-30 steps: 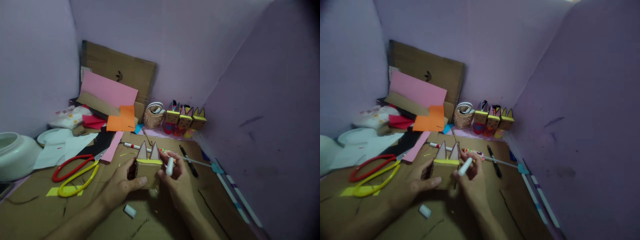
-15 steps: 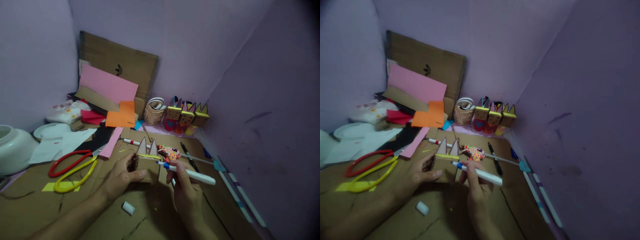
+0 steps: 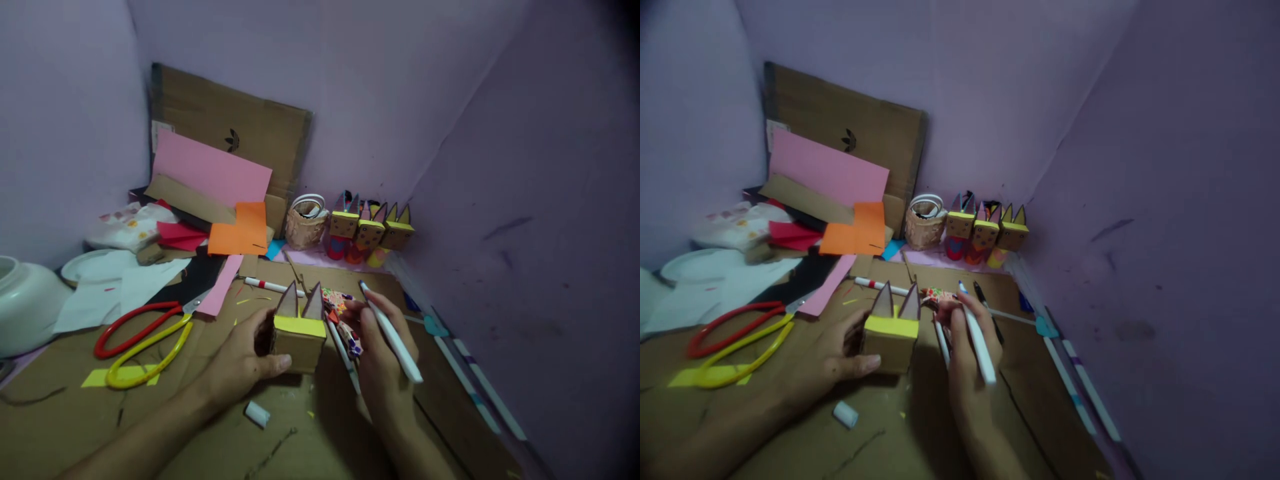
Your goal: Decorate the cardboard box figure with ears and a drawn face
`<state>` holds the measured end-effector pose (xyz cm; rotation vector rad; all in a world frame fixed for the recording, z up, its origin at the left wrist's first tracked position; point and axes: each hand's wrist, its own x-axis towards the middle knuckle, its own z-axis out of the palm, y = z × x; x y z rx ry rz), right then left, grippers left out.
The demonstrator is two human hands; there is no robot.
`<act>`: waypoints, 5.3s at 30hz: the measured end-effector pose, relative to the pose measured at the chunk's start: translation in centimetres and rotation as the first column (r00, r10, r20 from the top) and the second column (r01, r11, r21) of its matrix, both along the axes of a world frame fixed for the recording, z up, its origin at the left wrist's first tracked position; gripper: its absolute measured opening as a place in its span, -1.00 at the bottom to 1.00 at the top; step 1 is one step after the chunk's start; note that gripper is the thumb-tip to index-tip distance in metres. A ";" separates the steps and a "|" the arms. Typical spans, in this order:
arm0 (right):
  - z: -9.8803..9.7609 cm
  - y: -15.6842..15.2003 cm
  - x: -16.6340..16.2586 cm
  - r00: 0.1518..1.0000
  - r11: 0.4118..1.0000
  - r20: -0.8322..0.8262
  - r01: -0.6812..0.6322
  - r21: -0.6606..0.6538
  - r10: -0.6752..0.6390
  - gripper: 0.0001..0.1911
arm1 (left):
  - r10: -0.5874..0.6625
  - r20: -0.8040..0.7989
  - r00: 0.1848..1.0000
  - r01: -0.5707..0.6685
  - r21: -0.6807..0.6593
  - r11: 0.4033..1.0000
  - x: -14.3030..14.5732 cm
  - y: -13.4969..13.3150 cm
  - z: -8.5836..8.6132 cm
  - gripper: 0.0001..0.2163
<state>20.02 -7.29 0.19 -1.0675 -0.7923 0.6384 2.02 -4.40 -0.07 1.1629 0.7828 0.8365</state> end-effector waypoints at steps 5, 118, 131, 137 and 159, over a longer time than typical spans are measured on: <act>0.1 0.9 0.9 0.979 0.976 -0.022 -0.204 -0.070 0.203 -0.66 | -0.046 -0.049 0.998 0.047 0.019 0.999 0.0 -0.1 -0.3 -0.37; -1.6 -2.1 -1.3 0.910 0.924 0.180 -0.348 -0.161 0.374 -0.83 | 0.088 0.003 0.996 -0.087 -0.118 0.989 0.2 -0.3 -0.1 -0.46; -2.2 -1.7 -1.9 0.849 0.946 0.418 -0.278 -0.166 0.323 -0.89 | 0.065 0.034 0.997 -0.060 -0.132 0.989 1.1 -0.1 -0.3 -0.54; -2.8 -1.2 -1.7 0.854 0.962 0.445 -0.259 -0.086 0.270 -0.88 | 0.064 0.020 0.998 -0.060 -0.160 0.985 1.0 0.0 -0.2 -0.54; -3.3 -1.1 -1.6 0.854 0.953 0.428 -0.294 -0.076 0.297 -0.92 | 0.055 0.047 0.997 -0.049 -0.128 0.991 1.0 0.0 -0.2 -0.43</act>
